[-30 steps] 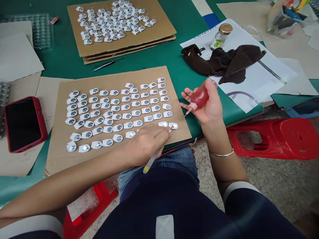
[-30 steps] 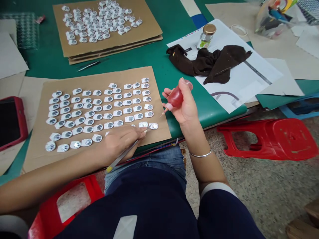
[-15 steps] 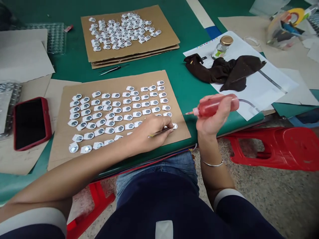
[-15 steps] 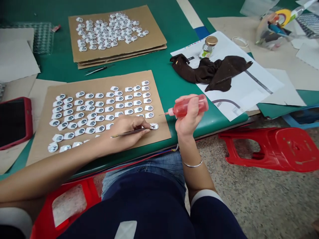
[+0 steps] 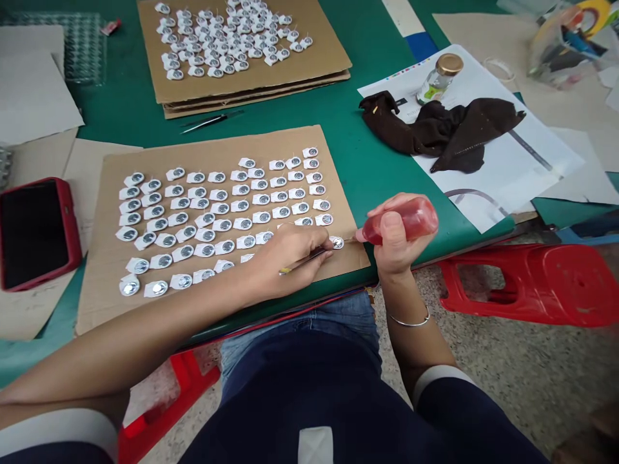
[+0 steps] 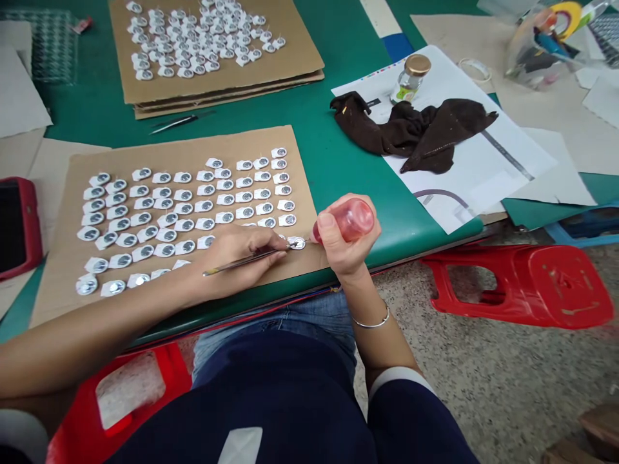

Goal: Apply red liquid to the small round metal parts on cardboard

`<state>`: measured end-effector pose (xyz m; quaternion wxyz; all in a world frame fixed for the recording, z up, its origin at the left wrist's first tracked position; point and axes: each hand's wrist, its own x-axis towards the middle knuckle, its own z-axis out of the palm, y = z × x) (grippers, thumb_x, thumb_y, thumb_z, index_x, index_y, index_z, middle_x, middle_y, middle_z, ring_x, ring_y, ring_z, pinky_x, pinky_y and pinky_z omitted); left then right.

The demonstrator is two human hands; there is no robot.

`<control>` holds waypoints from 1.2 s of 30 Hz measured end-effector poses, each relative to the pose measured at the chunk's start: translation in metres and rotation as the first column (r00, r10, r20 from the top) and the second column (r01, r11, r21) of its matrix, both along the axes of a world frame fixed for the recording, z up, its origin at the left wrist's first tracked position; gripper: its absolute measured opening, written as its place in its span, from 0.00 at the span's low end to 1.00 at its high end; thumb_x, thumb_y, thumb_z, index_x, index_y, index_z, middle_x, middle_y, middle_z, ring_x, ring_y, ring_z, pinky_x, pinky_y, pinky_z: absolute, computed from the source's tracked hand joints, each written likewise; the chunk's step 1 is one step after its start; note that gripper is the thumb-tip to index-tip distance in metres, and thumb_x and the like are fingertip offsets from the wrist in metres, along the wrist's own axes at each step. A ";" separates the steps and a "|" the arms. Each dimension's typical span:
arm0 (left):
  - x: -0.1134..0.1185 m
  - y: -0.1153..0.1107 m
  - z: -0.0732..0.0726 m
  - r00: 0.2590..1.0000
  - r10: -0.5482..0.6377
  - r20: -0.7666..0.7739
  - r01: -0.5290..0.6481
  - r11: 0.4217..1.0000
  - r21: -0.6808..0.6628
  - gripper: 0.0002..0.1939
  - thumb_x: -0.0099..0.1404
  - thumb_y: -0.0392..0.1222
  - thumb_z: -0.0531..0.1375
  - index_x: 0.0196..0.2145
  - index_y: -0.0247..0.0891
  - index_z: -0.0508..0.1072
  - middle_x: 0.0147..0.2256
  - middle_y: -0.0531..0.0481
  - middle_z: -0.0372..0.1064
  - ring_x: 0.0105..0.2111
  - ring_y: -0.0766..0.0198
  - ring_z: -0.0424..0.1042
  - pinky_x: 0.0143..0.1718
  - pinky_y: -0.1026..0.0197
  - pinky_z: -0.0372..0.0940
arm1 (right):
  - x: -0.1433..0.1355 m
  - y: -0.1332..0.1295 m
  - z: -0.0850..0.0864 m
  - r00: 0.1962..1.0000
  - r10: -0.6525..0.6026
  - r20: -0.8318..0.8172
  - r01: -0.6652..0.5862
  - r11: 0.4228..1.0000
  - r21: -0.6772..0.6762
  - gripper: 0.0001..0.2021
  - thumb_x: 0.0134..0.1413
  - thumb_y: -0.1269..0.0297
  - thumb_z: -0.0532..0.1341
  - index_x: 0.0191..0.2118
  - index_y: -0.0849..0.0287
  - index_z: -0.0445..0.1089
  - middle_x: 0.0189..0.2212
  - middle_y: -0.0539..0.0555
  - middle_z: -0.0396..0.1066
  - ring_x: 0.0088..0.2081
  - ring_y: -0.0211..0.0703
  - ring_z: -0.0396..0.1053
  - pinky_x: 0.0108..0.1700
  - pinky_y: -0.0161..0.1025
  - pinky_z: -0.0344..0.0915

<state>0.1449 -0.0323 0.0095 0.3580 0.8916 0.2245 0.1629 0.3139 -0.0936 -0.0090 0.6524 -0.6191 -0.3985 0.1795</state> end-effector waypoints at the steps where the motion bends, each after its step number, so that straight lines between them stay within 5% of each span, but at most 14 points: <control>1: 0.000 0.000 -0.001 1.000 -0.013 0.000 0.013 1.000 0.007 0.06 0.58 0.30 0.56 0.32 0.36 0.70 0.28 0.54 0.71 0.27 0.70 0.69 0.28 0.68 0.60 | 0.001 0.000 -0.001 1.000 0.003 0.017 -0.003 1.000 0.004 0.14 0.44 0.48 0.58 0.29 0.51 0.59 0.26 0.51 0.61 0.28 0.43 0.66 0.30 0.45 0.66; 10: 0.001 -0.001 0.000 0.994 -0.107 0.020 0.102 0.980 0.169 0.05 0.59 0.29 0.53 0.30 0.35 0.67 0.27 0.53 0.69 0.28 0.68 0.70 0.30 0.67 0.62 | 0.002 0.002 -0.004 0.995 0.026 0.100 -0.025 1.000 -0.012 0.12 0.45 0.49 0.59 0.29 0.51 0.60 0.29 0.51 0.62 0.30 0.42 0.66 0.35 0.47 0.67; 36: 0.001 -0.005 -0.002 0.995 -0.084 -0.048 0.093 0.969 0.227 0.07 0.59 0.29 0.51 0.29 0.35 0.67 0.26 0.52 0.69 0.29 0.66 0.70 0.30 0.67 0.62 | -0.001 0.003 -0.004 0.992 0.049 0.118 -0.050 0.999 0.006 0.11 0.46 0.53 0.61 0.29 0.52 0.61 0.27 0.50 0.63 0.27 0.40 0.67 0.29 0.42 0.65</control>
